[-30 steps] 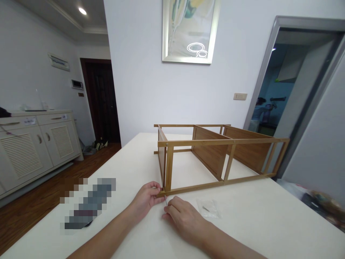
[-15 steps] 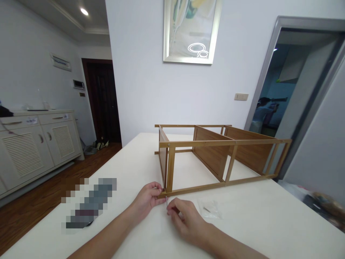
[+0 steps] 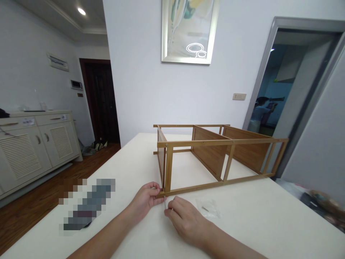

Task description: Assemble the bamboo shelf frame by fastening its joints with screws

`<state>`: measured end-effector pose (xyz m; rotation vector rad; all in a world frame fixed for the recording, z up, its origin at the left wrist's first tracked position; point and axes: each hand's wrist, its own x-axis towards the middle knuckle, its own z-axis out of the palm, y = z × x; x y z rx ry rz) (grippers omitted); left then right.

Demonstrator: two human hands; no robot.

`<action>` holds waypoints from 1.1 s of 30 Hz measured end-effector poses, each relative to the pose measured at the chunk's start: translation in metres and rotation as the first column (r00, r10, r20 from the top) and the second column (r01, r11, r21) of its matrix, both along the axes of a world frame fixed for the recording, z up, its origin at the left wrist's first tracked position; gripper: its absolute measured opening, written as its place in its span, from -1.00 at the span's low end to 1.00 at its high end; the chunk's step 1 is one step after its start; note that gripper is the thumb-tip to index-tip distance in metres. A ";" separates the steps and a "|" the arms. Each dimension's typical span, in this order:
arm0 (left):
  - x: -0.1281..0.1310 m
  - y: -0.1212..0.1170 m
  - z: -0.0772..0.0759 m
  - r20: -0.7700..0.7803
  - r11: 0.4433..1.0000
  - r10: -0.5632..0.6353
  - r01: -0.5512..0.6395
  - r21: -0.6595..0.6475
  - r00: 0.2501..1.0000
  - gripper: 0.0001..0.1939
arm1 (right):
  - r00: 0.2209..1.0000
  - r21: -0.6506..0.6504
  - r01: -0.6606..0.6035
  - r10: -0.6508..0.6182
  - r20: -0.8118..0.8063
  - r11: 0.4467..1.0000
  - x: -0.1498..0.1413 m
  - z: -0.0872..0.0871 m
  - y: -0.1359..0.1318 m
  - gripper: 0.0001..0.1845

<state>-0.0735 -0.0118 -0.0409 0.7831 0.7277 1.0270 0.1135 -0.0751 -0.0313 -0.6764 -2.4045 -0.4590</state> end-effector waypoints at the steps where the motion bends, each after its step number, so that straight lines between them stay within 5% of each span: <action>1: 0.000 0.000 0.000 0.000 1.000 0.001 -0.001 -0.001 1.000 -0.85 | 0.999 0.011 0.000 0.000 0.033 1.000 0.000 0.001 -0.001 -0.76; 7: 0.001 -0.001 0.004 -0.002 1.000 0.008 -0.008 -0.002 1.000 -0.85 | 0.991 0.038 0.030 -0.035 0.127 0.999 -0.003 -0.003 -0.002 -0.70; 15: 0.001 0.001 0.000 0.001 1.000 0.004 -0.004 -0.010 1.000 -0.85 | 1.000 -0.150 0.012 -0.012 -0.001 0.989 0.000 -0.012 0.001 -0.78; 23: 0.000 0.001 0.001 -0.001 1.000 0.003 -0.003 -0.010 1.000 -0.85 | 0.998 -0.262 -0.057 0.051 -0.029 0.963 0.003 -0.017 0.003 -0.53; 30: 0.000 0.003 -0.003 -0.009 1.000 0.002 -0.002 0.003 1.000 -0.84 | 0.998 -0.065 0.026 -0.023 0.055 0.998 0.001 -0.014 0.004 -0.83; 33: -0.001 0.003 -0.004 -0.007 1.000 -0.020 0.020 0.016 1.000 -0.84 | 0.999 -0.001 0.039 -0.039 0.023 0.999 -0.005 -0.013 0.005 -0.80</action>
